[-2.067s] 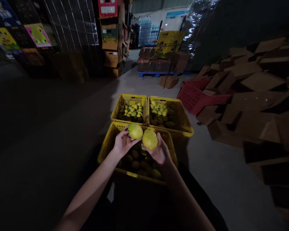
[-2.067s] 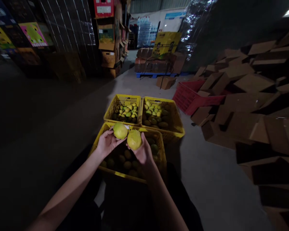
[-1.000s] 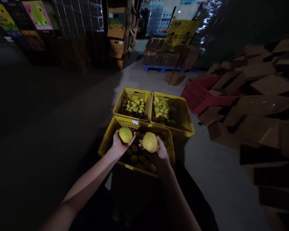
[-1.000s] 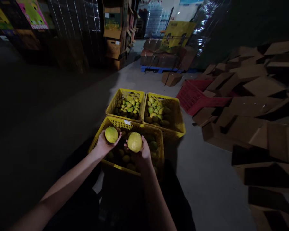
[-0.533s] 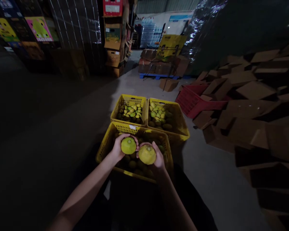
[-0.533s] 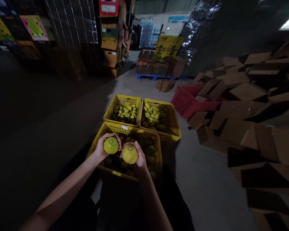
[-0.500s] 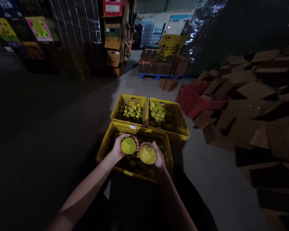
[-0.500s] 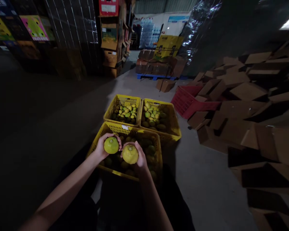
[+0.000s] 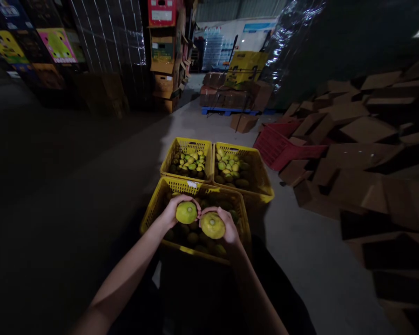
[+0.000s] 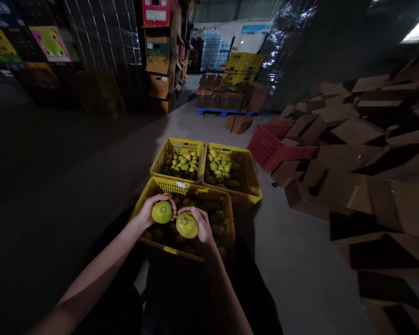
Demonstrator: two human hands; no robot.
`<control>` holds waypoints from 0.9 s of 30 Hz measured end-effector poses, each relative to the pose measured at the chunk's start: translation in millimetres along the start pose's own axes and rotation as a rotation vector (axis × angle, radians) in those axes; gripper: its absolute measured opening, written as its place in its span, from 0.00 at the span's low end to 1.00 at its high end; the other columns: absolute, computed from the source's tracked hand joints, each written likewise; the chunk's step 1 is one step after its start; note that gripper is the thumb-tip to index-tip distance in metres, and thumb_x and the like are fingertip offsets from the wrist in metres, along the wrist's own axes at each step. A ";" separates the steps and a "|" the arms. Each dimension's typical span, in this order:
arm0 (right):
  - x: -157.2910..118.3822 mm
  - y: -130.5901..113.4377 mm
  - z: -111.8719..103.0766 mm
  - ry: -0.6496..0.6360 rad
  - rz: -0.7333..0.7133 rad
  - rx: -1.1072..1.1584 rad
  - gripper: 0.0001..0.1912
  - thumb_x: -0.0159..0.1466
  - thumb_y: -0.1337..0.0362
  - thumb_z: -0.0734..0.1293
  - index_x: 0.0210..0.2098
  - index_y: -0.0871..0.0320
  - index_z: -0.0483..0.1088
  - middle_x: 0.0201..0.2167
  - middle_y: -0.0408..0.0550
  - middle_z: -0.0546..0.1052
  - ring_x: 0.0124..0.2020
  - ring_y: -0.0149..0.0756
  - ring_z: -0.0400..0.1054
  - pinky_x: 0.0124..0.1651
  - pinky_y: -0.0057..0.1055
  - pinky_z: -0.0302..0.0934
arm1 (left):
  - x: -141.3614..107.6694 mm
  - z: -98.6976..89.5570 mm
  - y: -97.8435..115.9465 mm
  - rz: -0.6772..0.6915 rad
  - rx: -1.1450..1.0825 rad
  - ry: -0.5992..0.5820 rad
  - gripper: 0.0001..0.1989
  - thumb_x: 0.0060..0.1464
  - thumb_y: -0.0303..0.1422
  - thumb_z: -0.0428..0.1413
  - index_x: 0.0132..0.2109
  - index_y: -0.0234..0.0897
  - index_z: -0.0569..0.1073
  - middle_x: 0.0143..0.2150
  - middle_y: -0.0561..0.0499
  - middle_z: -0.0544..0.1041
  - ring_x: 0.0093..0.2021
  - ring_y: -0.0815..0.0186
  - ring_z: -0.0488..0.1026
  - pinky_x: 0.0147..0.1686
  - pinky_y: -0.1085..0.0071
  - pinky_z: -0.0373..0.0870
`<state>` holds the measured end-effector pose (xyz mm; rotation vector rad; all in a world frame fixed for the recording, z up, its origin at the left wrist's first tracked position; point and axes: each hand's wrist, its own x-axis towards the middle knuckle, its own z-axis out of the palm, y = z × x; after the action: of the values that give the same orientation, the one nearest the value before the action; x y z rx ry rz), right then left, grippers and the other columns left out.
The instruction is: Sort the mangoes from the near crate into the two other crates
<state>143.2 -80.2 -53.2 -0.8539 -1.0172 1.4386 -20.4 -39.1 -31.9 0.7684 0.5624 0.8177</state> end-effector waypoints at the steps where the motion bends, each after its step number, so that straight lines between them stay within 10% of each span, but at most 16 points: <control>1: -1.6 -0.6 -0.7 0.010 -0.044 -0.036 0.19 0.59 0.50 0.63 0.27 0.59 0.76 0.26 0.51 0.78 0.31 0.41 0.72 0.30 0.32 0.65 | -0.8 1.3 0.9 0.007 0.028 -0.010 0.17 0.45 0.37 0.50 0.25 0.27 0.76 0.23 0.41 0.75 0.24 0.63 0.71 0.26 0.69 0.67; 9: -6.4 -7.6 -3.2 0.124 -0.291 -0.223 0.20 0.59 0.49 0.63 0.28 0.59 0.77 0.30 0.51 0.79 0.35 0.41 0.71 0.39 0.35 0.65 | -3.9 8.4 -0.8 -0.023 0.107 -0.054 0.17 0.45 0.37 0.51 0.24 0.26 0.76 0.20 0.42 0.74 0.22 0.63 0.71 0.24 0.70 0.67; 17: 7.9 1.8 4.3 0.238 0.085 0.332 0.25 0.57 0.45 0.63 0.49 0.51 0.67 0.36 0.46 0.79 0.31 0.38 0.74 0.31 0.33 0.69 | 4.2 1.9 3.1 -0.161 -0.395 0.277 0.18 0.51 0.41 0.50 0.41 0.32 0.73 0.30 0.45 0.76 0.26 0.64 0.74 0.23 0.69 0.72; 27: 12.8 10.7 -5.6 0.220 0.426 0.512 0.19 0.62 0.52 0.58 0.38 0.59 0.71 0.29 0.50 0.80 0.25 0.37 0.74 0.28 0.33 0.69 | 12.2 1.0 2.8 -0.254 -0.589 0.471 0.19 0.58 0.39 0.46 0.45 0.26 0.70 0.30 0.41 0.75 0.32 0.63 0.76 0.24 0.77 0.74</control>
<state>142.9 -66.9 -64.7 -0.8476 -0.2769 1.8070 -14.0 -28.4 -30.9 -0.0446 0.7679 0.8684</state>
